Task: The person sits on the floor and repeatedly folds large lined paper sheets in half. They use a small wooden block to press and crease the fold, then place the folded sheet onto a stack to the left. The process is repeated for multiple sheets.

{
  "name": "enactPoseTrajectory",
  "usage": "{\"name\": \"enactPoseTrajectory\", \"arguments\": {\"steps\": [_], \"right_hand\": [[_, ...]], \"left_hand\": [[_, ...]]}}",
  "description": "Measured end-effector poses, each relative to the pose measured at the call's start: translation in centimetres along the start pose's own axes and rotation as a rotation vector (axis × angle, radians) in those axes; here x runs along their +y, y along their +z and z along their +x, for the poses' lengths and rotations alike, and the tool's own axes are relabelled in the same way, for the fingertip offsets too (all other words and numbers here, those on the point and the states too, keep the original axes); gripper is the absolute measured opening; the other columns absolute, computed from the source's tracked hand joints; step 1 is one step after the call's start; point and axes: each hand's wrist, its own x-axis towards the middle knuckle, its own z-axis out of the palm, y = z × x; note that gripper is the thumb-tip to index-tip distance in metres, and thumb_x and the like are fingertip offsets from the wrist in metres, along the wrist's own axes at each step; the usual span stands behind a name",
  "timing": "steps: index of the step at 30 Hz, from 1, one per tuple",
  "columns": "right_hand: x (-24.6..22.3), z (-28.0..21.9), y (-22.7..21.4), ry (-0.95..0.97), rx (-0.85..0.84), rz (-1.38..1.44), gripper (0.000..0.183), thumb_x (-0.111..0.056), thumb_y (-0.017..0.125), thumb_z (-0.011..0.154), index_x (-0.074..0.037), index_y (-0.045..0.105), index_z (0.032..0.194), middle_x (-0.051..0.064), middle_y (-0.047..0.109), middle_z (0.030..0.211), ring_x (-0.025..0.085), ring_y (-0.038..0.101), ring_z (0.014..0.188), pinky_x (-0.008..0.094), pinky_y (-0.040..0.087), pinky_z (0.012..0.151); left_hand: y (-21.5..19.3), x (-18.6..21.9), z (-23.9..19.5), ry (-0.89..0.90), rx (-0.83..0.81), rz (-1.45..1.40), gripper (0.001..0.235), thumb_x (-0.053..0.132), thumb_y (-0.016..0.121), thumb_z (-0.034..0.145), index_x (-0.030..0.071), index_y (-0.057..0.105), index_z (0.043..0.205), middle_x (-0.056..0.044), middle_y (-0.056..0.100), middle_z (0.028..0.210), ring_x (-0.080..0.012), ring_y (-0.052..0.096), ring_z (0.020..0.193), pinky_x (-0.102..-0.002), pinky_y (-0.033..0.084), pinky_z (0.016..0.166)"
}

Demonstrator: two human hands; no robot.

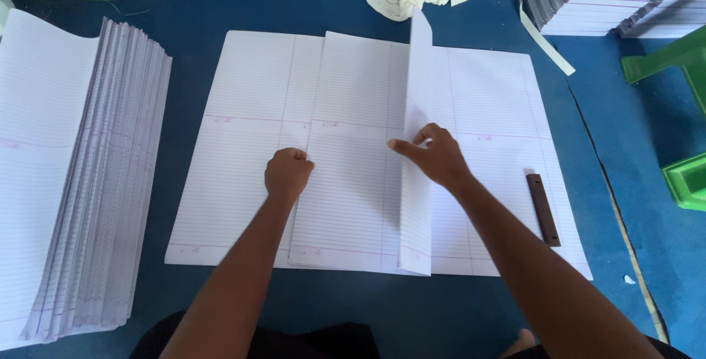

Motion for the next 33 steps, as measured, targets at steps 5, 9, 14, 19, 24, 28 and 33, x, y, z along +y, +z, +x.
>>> {"name": "enactPoseTrajectory", "arguments": {"steps": [5,9,14,19,24,28,33], "right_hand": [[0.9,0.8,2.8,-0.093,0.021,-0.032,0.052,-0.049,0.065,0.098,0.001,0.067,0.112,0.026,0.068,0.111,0.033,0.069,0.102,0.046,0.057,0.083],[3.3,1.1,4.2,-0.255,0.102,-0.052,0.037,-0.025,0.060,0.090,-0.004,0.068,0.121,0.020,0.062,0.132,0.033,0.066,0.114,0.045,0.057,0.094],[5.0,0.7,4.1,-0.171,0.128,-0.148,0.064,-0.026,0.071,0.084,-0.003,0.054,0.141,0.023,0.054,0.141,0.036,0.056,0.126,0.049,0.053,0.102],[5.4,0.2,4.9,-0.193,0.044,-0.155,0.085,-0.043,0.073,0.091,-0.006,0.034,0.157,0.027,0.036,0.159,0.043,0.031,0.149,0.056,0.036,0.115],[4.4,-0.5,7.1,-0.207,0.088,-0.197,0.088,-0.048,0.072,0.091,-0.008,0.034,0.159,0.028,0.022,0.165,0.045,0.022,0.152,0.060,0.031,0.118],[2.7,-1.0,8.4,-0.169,0.101,-0.167,0.090,-0.048,0.073,0.088,-0.009,0.034,0.159,0.027,0.016,0.166,0.046,0.022,0.152,0.061,0.034,0.116],[0.7,-1.4,9.7,-0.198,0.111,-0.138,0.090,-0.044,0.077,0.085,-0.006,0.037,0.156,0.028,0.011,0.167,0.047,0.017,0.153,0.061,0.034,0.116]], "left_hand": [[0.1,-0.6,0.4,0.054,0.022,-0.011,0.030,0.022,0.078,0.080,0.007,0.077,0.107,-0.009,0.078,0.101,-0.0236,0.074,0.094,-0.038,0.058,0.084],[0.3,-1.0,0.8,0.102,0.047,-0.003,0.030,0.024,0.082,0.078,0.007,0.079,0.103,-0.010,0.077,0.098,-0.0261,0.073,0.094,-0.039,0.057,0.084],[0.3,-1.2,1.2,0.078,-0.028,0.001,0.028,0.021,0.081,0.077,0.007,0.077,0.101,-0.008,0.078,0.090,-0.0225,0.075,0.086,-0.037,0.059,0.079],[0.1,-1.1,1.6,0.088,-0.054,0.012,0.032,0.027,0.084,0.076,0.007,0.077,0.100,-0.008,0.078,0.089,-0.0208,0.074,0.084,-0.036,0.059,0.077],[-0.4,-0.7,0.9,0.104,-0.035,-0.019,0.053,0.041,0.091,0.070,0.003,0.074,0.103,-0.010,0.077,0.094,-0.0218,0.074,0.087,-0.035,0.058,0.080],[-0.6,0.4,-0.1,0.104,-0.045,0.101,0.065,0.047,0.093,0.067,0.002,0.071,0.108,-0.011,0.073,0.100,-0.0247,0.071,0.094,-0.038,0.057,0.080],[-0.8,1.2,-0.9,0.096,-0.076,0.135,0.067,0.041,0.095,0.063,0.002,0.067,0.110,-0.012,0.073,0.100,-0.0259,0.071,0.096,-0.038,0.057,0.080]]}}
